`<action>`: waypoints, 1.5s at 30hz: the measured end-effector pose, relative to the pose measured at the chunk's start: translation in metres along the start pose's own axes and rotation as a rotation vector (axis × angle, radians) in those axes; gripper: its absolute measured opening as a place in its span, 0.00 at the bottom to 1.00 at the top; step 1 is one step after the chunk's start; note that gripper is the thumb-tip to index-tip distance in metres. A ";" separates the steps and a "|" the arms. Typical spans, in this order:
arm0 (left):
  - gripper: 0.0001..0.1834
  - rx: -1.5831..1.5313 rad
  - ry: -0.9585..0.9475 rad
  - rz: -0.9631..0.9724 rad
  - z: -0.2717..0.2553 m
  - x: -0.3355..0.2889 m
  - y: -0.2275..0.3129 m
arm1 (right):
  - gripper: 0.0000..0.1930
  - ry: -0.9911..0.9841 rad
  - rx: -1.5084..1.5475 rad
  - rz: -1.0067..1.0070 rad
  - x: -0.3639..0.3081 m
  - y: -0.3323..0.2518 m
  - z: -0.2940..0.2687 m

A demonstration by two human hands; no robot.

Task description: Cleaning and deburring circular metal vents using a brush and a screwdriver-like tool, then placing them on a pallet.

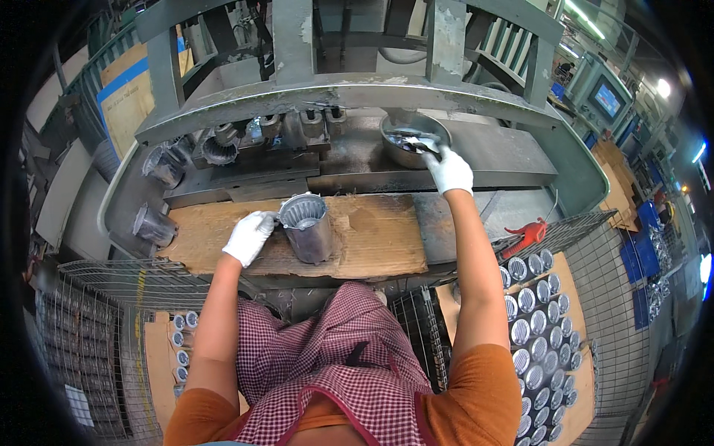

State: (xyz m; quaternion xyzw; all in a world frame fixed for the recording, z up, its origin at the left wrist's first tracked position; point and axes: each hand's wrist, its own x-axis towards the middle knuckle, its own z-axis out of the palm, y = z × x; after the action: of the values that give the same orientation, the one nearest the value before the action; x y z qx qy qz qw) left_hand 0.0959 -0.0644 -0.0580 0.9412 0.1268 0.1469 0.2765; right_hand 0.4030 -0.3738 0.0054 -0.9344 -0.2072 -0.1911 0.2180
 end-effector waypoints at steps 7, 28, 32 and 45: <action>0.29 0.140 0.008 -0.063 -0.009 -0.006 0.021 | 0.16 0.176 0.220 -0.059 -0.031 -0.013 0.020; 0.28 0.068 0.267 -0.082 -0.019 -0.009 0.023 | 0.17 0.363 0.074 -0.791 0.025 -0.295 0.051; 0.27 0.047 0.279 -0.135 -0.025 -0.012 0.018 | 0.18 0.146 -0.064 -0.518 0.023 -0.284 0.029; 0.38 -0.015 0.137 -0.116 -0.015 -0.007 0.040 | 0.21 0.318 0.314 -0.161 0.067 -0.086 -0.028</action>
State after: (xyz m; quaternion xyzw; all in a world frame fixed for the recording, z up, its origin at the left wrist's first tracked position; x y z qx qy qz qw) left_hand 0.0902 -0.0920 -0.0246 0.9180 0.1986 0.1958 0.2821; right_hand 0.4117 -0.2968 0.0865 -0.8276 -0.2714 -0.3182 0.3744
